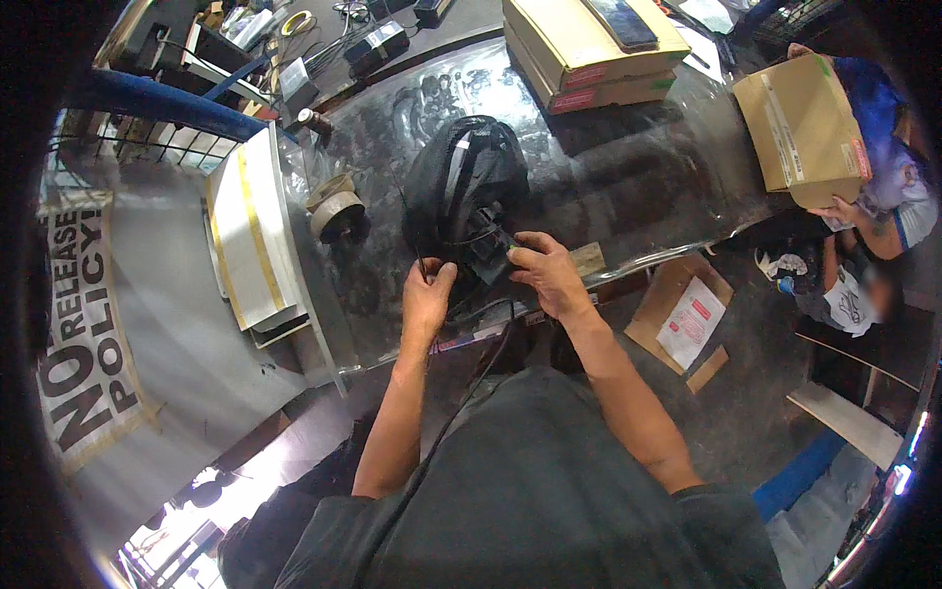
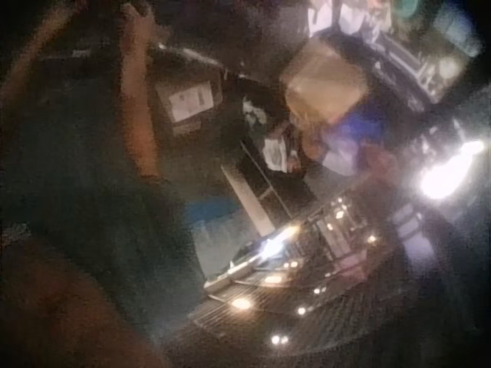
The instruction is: The person places a black drawstring bag on a glass counter and manipulates the drawstring and cord lock. They use orange-handled scissors to cut a section of the cord, then re-thread and adjust the drawstring to tighten the bag opening.
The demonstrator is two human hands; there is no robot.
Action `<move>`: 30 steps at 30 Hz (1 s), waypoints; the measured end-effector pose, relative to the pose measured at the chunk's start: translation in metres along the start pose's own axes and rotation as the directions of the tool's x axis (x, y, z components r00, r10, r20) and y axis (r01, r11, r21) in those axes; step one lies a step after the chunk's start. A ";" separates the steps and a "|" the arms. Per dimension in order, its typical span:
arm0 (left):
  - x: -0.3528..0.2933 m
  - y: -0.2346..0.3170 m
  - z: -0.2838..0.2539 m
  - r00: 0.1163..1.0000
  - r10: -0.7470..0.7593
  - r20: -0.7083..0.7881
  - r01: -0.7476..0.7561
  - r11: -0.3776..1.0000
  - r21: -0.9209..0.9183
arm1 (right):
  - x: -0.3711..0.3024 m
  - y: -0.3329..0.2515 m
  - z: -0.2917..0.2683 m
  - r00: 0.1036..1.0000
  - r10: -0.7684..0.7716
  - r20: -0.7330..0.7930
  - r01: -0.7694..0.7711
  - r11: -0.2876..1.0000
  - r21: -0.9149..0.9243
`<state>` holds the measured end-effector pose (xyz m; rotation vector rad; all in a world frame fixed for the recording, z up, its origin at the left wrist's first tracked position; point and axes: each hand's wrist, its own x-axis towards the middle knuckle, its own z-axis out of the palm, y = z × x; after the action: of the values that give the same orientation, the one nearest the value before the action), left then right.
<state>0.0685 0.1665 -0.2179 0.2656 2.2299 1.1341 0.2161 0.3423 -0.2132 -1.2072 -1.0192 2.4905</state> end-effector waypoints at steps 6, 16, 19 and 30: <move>0.007 0.004 -0.009 1.000 0.024 0.011 -0.025 0.996 0.089 | -0.003 0.004 0.004 1.000 -0.018 0.008 0.018 1.000 0.000; 0.011 0.020 -0.007 0.993 0.057 -0.103 -0.018 0.939 0.343 | -0.025 -0.011 -0.013 0.995 -0.097 -0.019 0.096 0.995 -0.024; 0.013 0.014 -0.007 0.987 0.104 -0.122 -0.061 0.946 0.319 | -0.033 -0.022 -0.016 0.996 -0.086 -0.016 0.085 0.994 -0.063; 0.001 0.023 -0.033 0.963 0.074 -0.259 -0.078 0.997 -0.004 | -0.036 -0.067 0.033 0.993 -0.090 0.074 0.109 0.943 -0.313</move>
<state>0.0458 0.1590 -0.1861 0.2089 2.4558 1.2876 0.2063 0.3597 -0.1326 -1.1339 -1.5037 2.3586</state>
